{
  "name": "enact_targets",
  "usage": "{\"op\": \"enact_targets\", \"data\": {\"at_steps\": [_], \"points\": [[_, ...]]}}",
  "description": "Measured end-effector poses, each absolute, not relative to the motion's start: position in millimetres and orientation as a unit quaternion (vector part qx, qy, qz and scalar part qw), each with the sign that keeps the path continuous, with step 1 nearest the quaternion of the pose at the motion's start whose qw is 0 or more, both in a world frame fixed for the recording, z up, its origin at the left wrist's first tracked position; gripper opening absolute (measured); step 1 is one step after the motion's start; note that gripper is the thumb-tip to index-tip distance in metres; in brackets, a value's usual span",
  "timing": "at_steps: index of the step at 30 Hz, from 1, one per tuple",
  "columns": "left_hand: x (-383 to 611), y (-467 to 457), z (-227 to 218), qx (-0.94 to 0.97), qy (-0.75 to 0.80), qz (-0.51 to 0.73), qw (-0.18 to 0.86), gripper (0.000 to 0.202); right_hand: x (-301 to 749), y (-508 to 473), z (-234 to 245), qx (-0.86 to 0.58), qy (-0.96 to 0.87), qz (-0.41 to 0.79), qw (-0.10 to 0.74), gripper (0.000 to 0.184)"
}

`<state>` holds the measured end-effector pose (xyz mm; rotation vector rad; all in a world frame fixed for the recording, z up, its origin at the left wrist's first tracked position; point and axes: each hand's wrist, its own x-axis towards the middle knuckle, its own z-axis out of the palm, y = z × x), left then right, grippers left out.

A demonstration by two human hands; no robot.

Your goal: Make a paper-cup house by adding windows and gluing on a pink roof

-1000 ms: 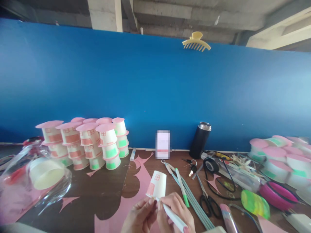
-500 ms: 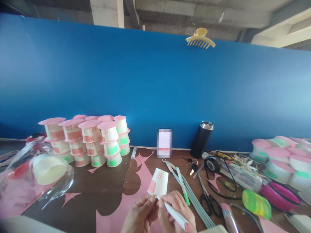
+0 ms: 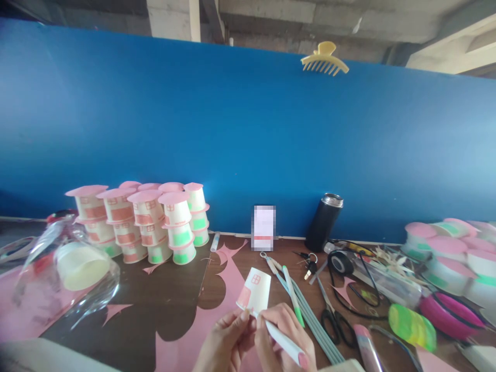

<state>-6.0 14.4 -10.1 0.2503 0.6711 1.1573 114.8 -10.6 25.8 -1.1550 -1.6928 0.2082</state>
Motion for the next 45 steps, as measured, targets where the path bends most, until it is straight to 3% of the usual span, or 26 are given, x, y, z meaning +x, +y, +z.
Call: {"op": "enact_targets", "data": {"at_steps": [16,45], "points": [[-7.0,13.7,-9.2,0.133,0.309,0.537,0.774,0.035,112.3,-12.4,26.6,-0.503,-0.676,0.099,0.53,0.009],[-8.8,13.6,-4.8,0.104,0.311,0.544,0.772,0.033,113.0,-8.8,17.5,-0.528,-0.646,0.088,0.544,0.024]]}}
